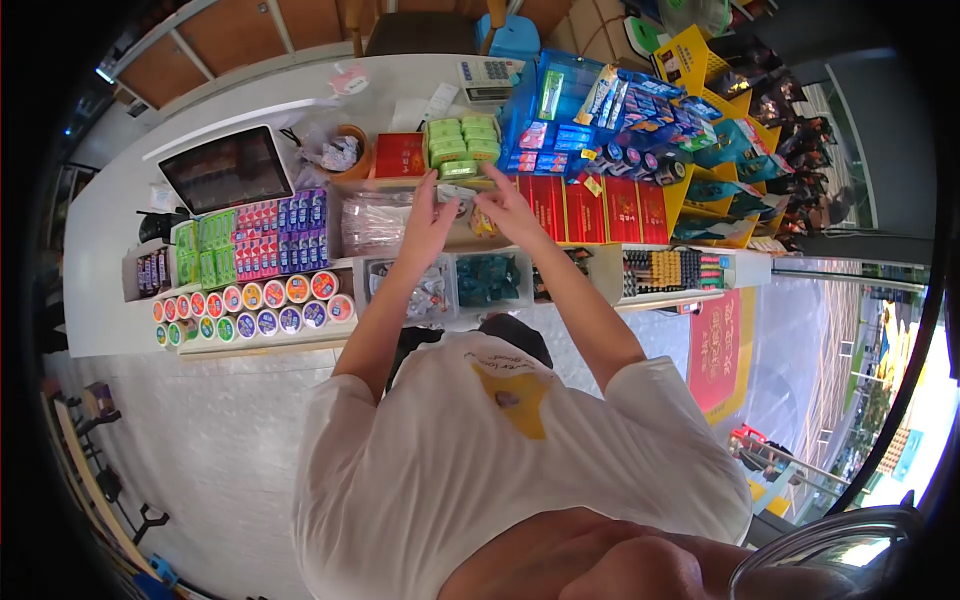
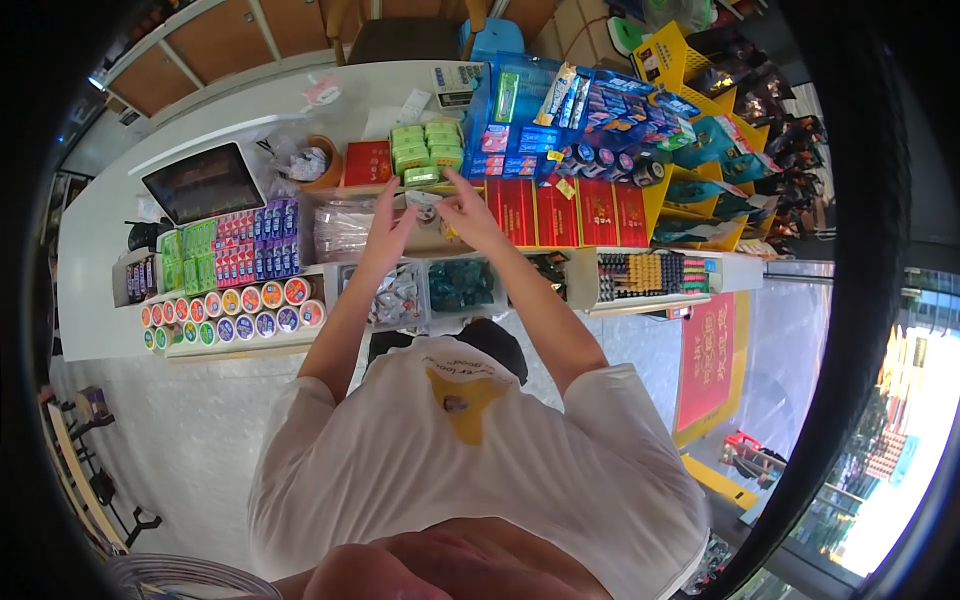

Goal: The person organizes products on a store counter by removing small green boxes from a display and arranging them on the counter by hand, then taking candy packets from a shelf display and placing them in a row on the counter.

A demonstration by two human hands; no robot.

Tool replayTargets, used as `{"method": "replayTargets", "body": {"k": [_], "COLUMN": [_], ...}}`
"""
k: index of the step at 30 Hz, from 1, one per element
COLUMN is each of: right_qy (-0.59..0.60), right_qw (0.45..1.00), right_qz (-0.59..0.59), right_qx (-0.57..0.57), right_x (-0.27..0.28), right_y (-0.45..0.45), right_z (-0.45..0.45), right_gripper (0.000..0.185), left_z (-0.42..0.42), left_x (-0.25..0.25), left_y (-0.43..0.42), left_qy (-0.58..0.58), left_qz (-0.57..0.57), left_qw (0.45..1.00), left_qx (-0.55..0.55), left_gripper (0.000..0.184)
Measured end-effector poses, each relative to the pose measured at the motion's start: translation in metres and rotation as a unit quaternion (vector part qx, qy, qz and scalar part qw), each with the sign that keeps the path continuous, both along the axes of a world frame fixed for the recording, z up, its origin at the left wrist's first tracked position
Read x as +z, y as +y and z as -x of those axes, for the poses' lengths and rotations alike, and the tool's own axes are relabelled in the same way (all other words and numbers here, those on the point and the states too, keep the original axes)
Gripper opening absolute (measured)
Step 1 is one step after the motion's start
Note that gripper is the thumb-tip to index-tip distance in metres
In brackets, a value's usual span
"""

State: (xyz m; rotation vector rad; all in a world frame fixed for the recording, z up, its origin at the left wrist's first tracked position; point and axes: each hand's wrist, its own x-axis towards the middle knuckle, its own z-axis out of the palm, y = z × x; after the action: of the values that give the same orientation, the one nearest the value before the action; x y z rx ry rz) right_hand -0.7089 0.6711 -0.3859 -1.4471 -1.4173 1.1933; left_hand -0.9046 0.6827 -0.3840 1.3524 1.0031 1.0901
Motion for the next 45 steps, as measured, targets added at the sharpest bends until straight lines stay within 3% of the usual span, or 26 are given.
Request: {"method": "replayTargets", "body": {"k": [5, 8, 10, 13, 15, 18, 20, 26, 30, 33, 36, 39, 45], "right_qy": [0.058, 0.061, 0.049, 0.046, 0.031, 0.030, -0.028, -0.118, -0.138, -0.039, -0.132, -0.092, -0.108], "right_qw": [0.995, 0.996, 0.997, 0.999, 0.998, 0.993, 0.988, 0.979, 0.972, 0.972, 0.976, 0.991, 0.992], "right_qz": [0.079, 0.064, 0.054, -0.011, 0.009, 0.011, 0.043, 0.110, 0.117, 0.118, 0.050, 0.005, -0.054], "right_qx": [0.005, 0.018, 0.020, -0.015, -0.045, -0.114, -0.145, -0.127, -0.150, -0.199, -0.167, -0.098, 0.036], "right_x": [-0.006, 0.009, 0.031, 0.064, 0.074, 0.051, 0.038, -0.007, -0.017, -0.020, 0.000, 0.024, 0.069], "right_y": [0.019, 0.015, 0.004, -0.029, -0.052, -0.076, -0.084, -0.073, -0.071, -0.075, -0.078, -0.066, -0.012], "right_z": [0.012, 0.005, -0.002, -0.016, -0.032, -0.062, -0.083, -0.125, -0.124, -0.122, -0.118, -0.097, -0.031], "right_gripper": [0.079, 0.075, 0.069, 0.070, 0.070, 0.072, 0.067, 0.057, 0.058, 0.054, 0.051, 0.047, 0.055], "left_z": [-0.013, -0.014, -0.016, -0.024, -0.040, -0.076, -0.103, -0.144, -0.138, -0.118, -0.091, -0.062, -0.030], "left_x": [-0.009, -0.004, 0.038, 0.056, 0.065, 0.059, 0.023, -0.018, -0.038, -0.041, -0.034, -0.030, -0.014], "left_y": [0.013, 0.011, -0.005, -0.021, -0.037, -0.050, -0.051, -0.038, -0.041, -0.046, -0.053, -0.054, -0.019], "left_qy": [0.015, -0.016, -0.016, -0.020, -0.010, 0.011, 0.025, 0.173, 0.125, 0.067, 0.004, -0.024, -0.063], "left_qz": [0.064, 0.020, 0.013, -0.010, 0.003, 0.002, 0.023, 0.055, 0.099, 0.153, 0.211, 0.242, 0.154], "left_qw": [0.998, 1.000, 1.000, 1.000, 0.999, 0.995, 0.993, 0.968, 0.975, 0.972, 0.966, 0.966, 0.986], "left_qx": [0.000, 0.017, 0.018, -0.022, -0.048, -0.095, -0.114, -0.171, -0.157, -0.165, -0.149, -0.090, -0.027], "left_gripper": [0.066, 0.064, 0.059, 0.058, 0.057, 0.056, 0.057, 0.062, 0.068, 0.063, 0.056, 0.048, 0.047]}}
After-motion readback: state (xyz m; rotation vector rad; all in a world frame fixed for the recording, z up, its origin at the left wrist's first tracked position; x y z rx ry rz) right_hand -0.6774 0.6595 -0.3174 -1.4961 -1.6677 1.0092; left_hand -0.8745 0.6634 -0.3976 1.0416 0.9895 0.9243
